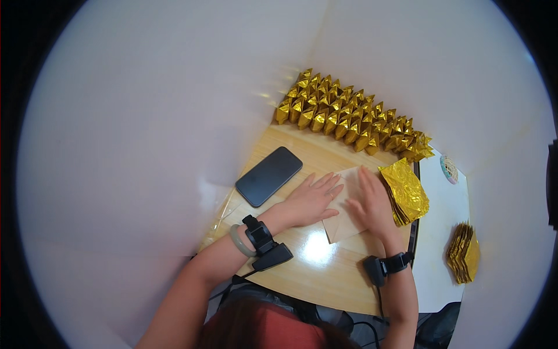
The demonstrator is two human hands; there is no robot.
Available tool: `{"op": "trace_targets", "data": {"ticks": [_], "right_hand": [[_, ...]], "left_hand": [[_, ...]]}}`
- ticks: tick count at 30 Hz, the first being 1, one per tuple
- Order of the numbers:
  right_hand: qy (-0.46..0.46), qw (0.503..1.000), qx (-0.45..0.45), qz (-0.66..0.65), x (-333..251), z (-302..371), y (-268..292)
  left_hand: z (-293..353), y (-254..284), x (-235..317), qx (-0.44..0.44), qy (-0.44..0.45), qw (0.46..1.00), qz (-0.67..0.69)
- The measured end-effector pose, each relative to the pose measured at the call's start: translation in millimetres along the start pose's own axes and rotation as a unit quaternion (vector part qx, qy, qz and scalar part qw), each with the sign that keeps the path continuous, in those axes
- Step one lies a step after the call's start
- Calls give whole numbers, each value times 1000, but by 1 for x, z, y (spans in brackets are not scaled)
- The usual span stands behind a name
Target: Fold gold paper into decorative star shapes.
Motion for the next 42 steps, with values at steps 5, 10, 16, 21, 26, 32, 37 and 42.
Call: {"op": "trace_targets", "data": {"ticks": [5,10,16,21,26,32,37,42], "right_hand": [[27,985,-170,-2,-8,18,-7],[21,989,-146,10,-4,25,-5],[-39,998,-54,23,0,30,-9],[-97,995,6,13,11,34,-8],[-240,915,-28,-322,16,34,-14],[-260,771,24,-581,16,31,-5],[-129,866,18,-483,17,30,-7],[-1,993,37,-115,6,29,4]], "left_hand": [[1,4,1,-2,40,999,-27],[-2,7,6,-12,69,996,-62],[-5,4,-3,22,53,993,-100],[-7,3,-3,58,2,998,1],[-5,7,-2,120,-3,988,95],[-5,5,-9,143,-28,978,150],[-8,4,-15,46,21,944,326],[-7,8,-13,72,-24,966,247]]}}
Point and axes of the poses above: each hand's wrist, its own z-axis away from the middle knuckle, its own y-axis out of the back of the hand, x = y × z, the point moved 2 cm from there along -z, towards the middle knuckle, and after that the axes turned 12 degrees about z, right-handed, at the moved point
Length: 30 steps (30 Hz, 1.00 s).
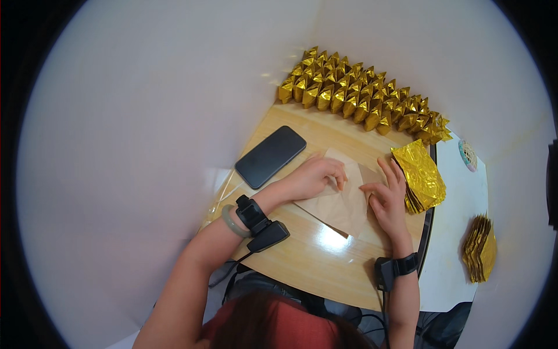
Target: Fold gold paper into decorative star shapes.
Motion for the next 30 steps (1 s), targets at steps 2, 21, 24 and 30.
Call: {"op": "trace_targets", "data": {"ticks": [2,21,24,30], "right_hand": [[27,998,15,56,-1,-1,4],[-158,952,97,-246,0,0,4],[-212,934,70,-278,-4,-2,-3],[-217,959,50,-174,16,3,-13]], "left_hand": [[0,2,4,34,-10,998,-45],[-5,7,16,139,93,980,108],[-4,8,14,200,140,967,71],[-5,11,24,198,-33,972,-119]]}}
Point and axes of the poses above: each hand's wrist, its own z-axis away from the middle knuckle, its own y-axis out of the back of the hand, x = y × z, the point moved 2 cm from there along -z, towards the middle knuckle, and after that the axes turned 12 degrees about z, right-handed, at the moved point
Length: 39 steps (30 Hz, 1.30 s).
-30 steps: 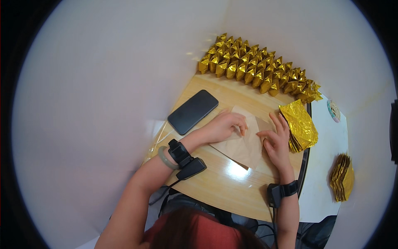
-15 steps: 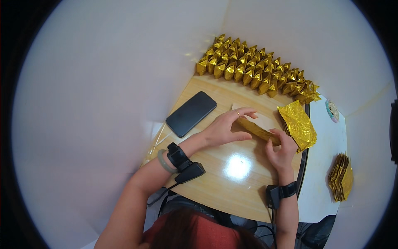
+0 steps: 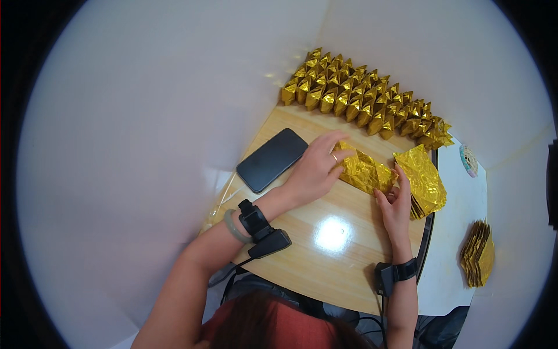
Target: Fold gold paper into decorative star shapes.
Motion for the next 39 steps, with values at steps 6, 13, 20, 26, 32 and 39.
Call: {"op": "trace_targets", "data": {"ticks": [6,13,20,26,32,39], "right_hand": [[26,999,-11,46,-5,0,2],[202,941,-81,260,-35,4,-16],[194,906,-179,331,-27,-1,-23],[157,909,-160,351,-12,-3,-18],[129,914,-145,357,-12,-3,-14],[144,943,-85,287,-5,-3,-11]], "left_hand": [[16,-23,-5,-322,-2,939,-117],[14,-20,-1,-356,-10,922,-153],[17,-21,-3,-330,-17,934,-135],[22,-19,-8,-293,-24,944,-147],[22,-21,-8,-238,8,954,-183],[17,-19,-7,-203,13,951,-231]]}}
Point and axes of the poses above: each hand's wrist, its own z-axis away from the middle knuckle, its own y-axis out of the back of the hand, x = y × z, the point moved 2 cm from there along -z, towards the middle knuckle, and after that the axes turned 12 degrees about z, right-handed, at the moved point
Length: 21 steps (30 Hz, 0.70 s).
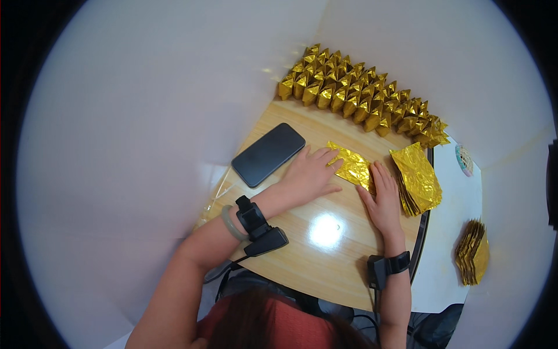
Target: Fold gold paper into decorative star shapes.
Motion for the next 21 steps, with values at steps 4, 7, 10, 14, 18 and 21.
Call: {"op": "trace_targets", "data": {"ticks": [4,7,10,14,18,21], "right_hand": [[55,995,72,35,-10,-2,10],[80,996,43,-1,-10,-2,8],[57,994,67,-60,-13,0,10],[32,996,52,-69,-8,2,11],[24,982,90,-163,-7,2,21],[22,958,157,-239,-12,4,19]], "left_hand": [[0,3,-5,53,-37,998,22],[-2,4,-6,66,-53,995,43],[-2,5,-4,70,-55,994,58],[-2,8,-7,104,-88,990,40],[-7,13,-7,130,-34,986,100],[-11,23,-3,90,153,903,392]]}}
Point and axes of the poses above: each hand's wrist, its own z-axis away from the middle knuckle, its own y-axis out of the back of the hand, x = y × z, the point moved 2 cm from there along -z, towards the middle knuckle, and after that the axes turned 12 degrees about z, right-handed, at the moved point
